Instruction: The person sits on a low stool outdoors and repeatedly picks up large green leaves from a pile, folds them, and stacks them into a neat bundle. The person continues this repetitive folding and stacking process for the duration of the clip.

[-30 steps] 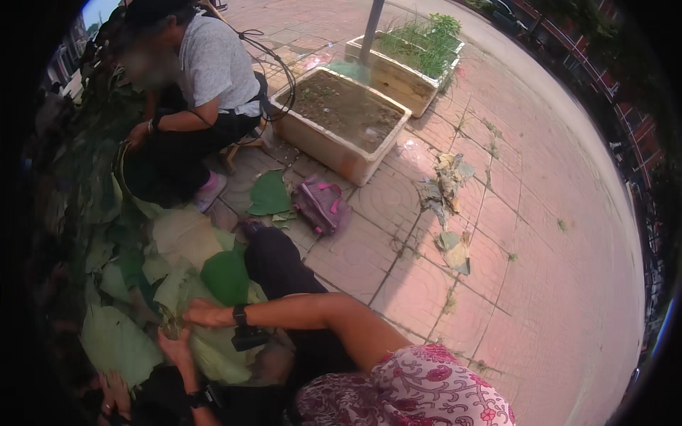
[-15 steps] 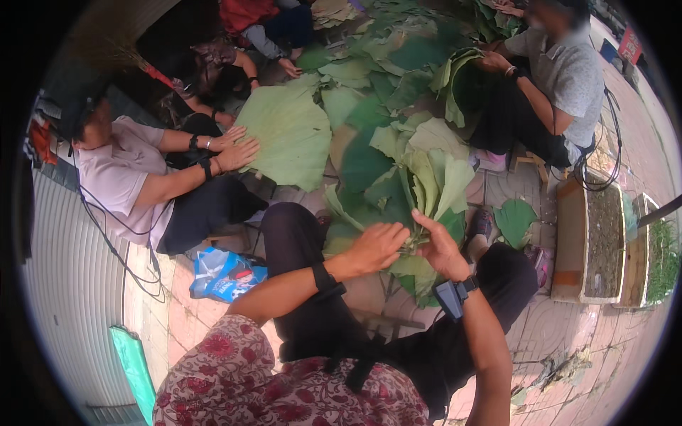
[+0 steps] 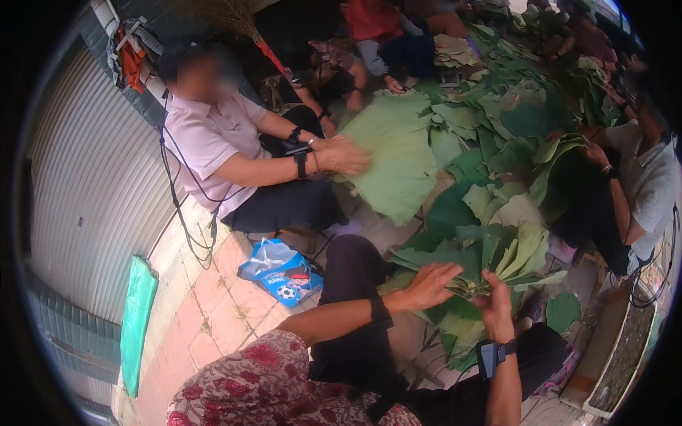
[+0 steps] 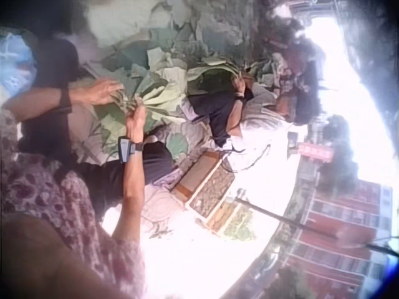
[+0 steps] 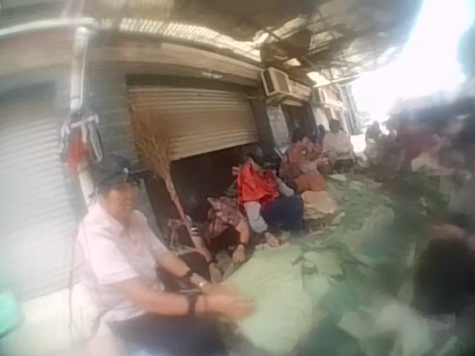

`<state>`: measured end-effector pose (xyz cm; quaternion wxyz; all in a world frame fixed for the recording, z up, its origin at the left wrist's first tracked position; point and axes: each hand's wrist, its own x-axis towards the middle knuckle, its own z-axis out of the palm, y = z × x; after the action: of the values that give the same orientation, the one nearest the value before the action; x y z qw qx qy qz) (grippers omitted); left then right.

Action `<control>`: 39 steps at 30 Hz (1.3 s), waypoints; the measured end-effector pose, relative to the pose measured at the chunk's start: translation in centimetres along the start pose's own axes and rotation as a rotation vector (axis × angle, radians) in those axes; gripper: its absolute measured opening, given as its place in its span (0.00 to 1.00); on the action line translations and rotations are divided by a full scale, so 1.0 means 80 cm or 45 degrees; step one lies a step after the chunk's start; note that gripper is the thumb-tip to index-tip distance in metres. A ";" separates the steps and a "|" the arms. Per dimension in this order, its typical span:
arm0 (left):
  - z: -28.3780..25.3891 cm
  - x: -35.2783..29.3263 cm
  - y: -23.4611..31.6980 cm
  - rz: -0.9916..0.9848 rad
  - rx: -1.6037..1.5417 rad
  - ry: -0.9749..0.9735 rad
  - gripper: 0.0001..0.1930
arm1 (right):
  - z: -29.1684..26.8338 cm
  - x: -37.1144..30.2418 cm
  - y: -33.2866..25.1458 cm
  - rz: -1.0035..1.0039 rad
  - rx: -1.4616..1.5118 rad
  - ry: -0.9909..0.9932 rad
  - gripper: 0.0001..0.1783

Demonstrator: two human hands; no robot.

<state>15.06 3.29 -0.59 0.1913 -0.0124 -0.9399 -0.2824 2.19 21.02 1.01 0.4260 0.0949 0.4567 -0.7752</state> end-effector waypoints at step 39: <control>-0.221 -0.067 -0.031 -0.483 -0.414 0.817 0.21 | 0.054 0.033 -0.006 -0.066 -0.507 -0.038 0.11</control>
<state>25.90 -7.85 9.70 0.4149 0.2199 -0.7613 -0.4472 1.29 16.19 2.35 0.4230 -0.0146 0.5968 -0.6817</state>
